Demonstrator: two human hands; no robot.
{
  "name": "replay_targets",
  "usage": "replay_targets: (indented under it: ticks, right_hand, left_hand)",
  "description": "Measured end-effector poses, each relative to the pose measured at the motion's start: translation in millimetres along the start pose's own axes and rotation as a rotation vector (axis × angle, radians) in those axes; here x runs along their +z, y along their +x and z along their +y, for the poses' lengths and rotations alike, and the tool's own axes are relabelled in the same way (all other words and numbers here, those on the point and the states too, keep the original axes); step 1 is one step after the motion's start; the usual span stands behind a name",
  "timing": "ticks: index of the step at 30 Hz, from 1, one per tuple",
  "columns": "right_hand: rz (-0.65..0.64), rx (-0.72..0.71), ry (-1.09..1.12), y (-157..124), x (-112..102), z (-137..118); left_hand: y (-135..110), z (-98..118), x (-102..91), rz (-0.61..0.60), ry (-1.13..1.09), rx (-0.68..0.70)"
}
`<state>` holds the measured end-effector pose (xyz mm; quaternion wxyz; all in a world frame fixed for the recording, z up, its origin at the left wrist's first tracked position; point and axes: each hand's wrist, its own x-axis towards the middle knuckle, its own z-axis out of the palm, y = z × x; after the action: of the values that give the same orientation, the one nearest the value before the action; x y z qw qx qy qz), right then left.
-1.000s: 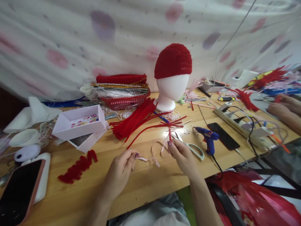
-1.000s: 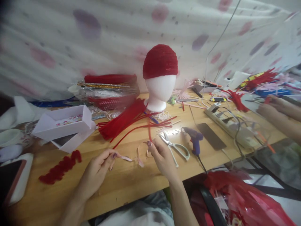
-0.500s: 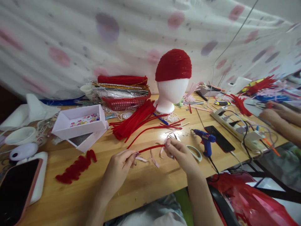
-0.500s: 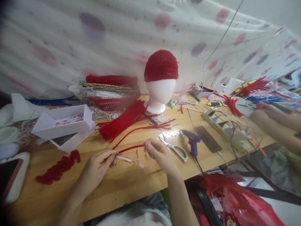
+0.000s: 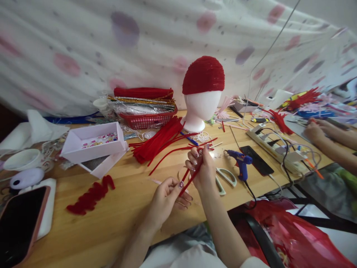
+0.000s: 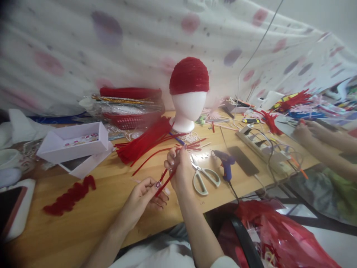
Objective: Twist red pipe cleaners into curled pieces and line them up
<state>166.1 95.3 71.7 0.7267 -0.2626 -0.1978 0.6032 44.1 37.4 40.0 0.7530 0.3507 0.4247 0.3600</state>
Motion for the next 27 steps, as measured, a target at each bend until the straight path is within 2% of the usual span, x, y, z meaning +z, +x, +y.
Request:
replay_targets:
  ticks: [5, 16, 19, 23, 27]
  right_hand:
    - [0.078, -0.1, -0.059, 2.6, 1.2, 4.0]
    - [0.155, -0.128, -0.061, 8.4, 3.1, 2.1]
    - [0.158, -0.1, -0.027, 9.6, 1.6, 1.0]
    - [0.159, -0.048, 0.019, 10.6, -0.2, -1.8]
    - [0.166, -0.026, 0.041, 9.7, 0.2, -4.4]
  left_hand:
    - [0.5, -3.6, 0.0, 0.023, -0.003, 0.037]
    - [-4.3, -11.0, -1.4, 0.098, -0.008, 0.169]
    - [-7.1, -11.4, -0.9, 0.076, 0.001, 0.201]
    - [-9.2, -8.7, -0.4, -0.009, -0.053, 0.175]
    - [-9.5, -9.5, 0.6, 0.035, -0.093, 0.145]
